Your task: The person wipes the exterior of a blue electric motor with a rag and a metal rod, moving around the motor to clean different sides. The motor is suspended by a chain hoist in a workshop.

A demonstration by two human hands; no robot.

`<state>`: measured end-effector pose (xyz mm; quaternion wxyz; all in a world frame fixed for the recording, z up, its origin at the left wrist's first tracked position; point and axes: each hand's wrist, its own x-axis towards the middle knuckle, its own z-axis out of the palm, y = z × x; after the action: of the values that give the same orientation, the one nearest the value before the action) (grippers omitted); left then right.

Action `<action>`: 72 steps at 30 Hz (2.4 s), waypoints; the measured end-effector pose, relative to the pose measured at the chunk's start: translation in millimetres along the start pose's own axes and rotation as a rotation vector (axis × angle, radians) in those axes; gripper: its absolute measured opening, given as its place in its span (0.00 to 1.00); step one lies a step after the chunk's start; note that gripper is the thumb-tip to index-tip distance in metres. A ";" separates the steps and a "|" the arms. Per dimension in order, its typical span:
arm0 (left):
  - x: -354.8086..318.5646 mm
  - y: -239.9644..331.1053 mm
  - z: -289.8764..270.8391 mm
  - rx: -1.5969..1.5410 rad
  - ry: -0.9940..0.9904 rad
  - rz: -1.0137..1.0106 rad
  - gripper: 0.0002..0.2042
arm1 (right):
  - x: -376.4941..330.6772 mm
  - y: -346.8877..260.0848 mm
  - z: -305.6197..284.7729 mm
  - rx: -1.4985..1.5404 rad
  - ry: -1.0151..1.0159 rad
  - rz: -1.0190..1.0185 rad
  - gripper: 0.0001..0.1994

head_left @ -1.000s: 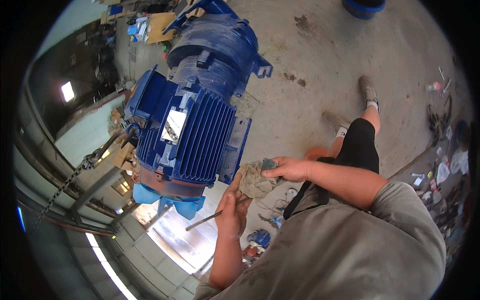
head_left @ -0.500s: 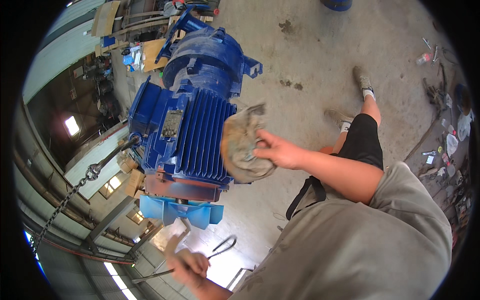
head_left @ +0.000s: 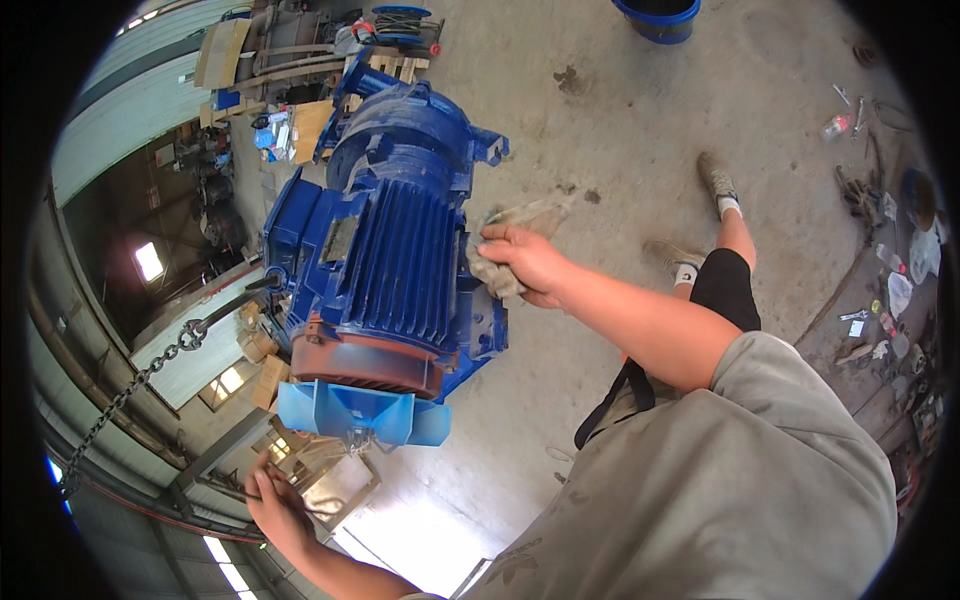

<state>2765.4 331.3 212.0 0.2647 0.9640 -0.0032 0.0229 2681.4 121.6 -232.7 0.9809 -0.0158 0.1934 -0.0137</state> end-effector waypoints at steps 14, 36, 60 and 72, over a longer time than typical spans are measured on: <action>-173.3 22.6 292.9 -0.152 -0.777 0.563 0.24 | -220.4 -61.8 13.9 -0.181 -0.225 0.106 0.26; -182.4 20.2 338.8 -1.291 -1.236 -0.252 0.27 | -314.0 -275.1 3.0 -1.177 0.392 -0.072 0.24; -167.6 227.0 331.8 -0.802 -0.842 -0.008 0.29 | -259.8 -334.8 84.3 -1.254 0.057 -0.058 0.12; -164.2 216.5 342.3 -0.279 -0.875 0.206 0.21 | -237.9 -388.4 126.3 -1.007 0.005 -0.170 0.08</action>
<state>2612.0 -30.6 21.0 0.3618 0.8330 -0.2130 -0.3603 2501.3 -255.4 -11.7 0.8466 -0.5021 0.1765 0.0012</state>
